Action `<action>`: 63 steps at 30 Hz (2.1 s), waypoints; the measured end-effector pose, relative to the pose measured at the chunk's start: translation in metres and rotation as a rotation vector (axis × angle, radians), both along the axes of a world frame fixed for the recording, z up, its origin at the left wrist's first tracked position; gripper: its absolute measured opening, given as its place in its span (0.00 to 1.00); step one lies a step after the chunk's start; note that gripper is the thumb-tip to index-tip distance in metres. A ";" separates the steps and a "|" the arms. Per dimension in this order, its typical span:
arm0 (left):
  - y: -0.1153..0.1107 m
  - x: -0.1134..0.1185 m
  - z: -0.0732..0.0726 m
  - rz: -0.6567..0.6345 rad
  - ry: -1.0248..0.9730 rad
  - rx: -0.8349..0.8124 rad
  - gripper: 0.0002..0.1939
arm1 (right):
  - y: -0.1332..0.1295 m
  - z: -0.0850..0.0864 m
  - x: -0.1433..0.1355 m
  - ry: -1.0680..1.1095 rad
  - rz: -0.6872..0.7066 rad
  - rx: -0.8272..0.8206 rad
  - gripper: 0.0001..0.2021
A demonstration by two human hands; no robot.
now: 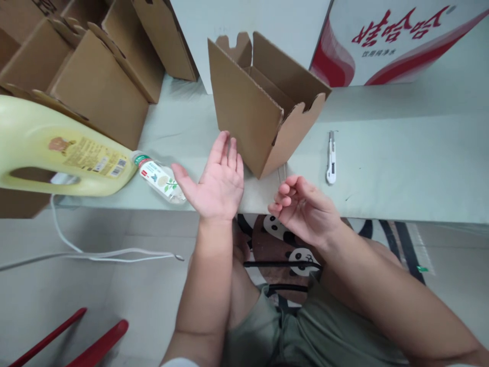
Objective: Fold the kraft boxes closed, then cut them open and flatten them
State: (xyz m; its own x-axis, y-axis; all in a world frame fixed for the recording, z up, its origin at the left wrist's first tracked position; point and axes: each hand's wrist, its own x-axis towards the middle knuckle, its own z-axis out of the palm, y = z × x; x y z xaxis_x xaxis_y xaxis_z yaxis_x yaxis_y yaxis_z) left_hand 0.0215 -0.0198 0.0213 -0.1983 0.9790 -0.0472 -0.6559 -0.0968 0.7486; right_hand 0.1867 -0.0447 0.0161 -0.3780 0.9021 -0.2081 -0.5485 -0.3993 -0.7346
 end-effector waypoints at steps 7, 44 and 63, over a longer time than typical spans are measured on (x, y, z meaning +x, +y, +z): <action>0.001 -0.006 -0.003 0.001 0.037 0.015 0.43 | 0.000 0.002 -0.001 0.033 0.111 0.181 0.29; -0.001 -0.015 -0.004 0.039 0.055 0.038 0.38 | 0.007 -0.005 0.034 -0.213 0.071 0.126 0.17; 0.001 -0.011 -0.011 0.020 0.118 0.005 0.45 | 0.070 0.025 0.015 -0.987 -0.510 1.040 0.29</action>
State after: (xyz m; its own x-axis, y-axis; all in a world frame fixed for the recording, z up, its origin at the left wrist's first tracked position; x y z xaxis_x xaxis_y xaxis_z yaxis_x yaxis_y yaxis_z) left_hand 0.0105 -0.0188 0.0103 -0.2216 0.9750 -0.0175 -0.5610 -0.1128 0.8201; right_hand 0.2017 0.0256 0.0414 -0.0841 0.7900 0.6073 0.4001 0.5849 -0.7055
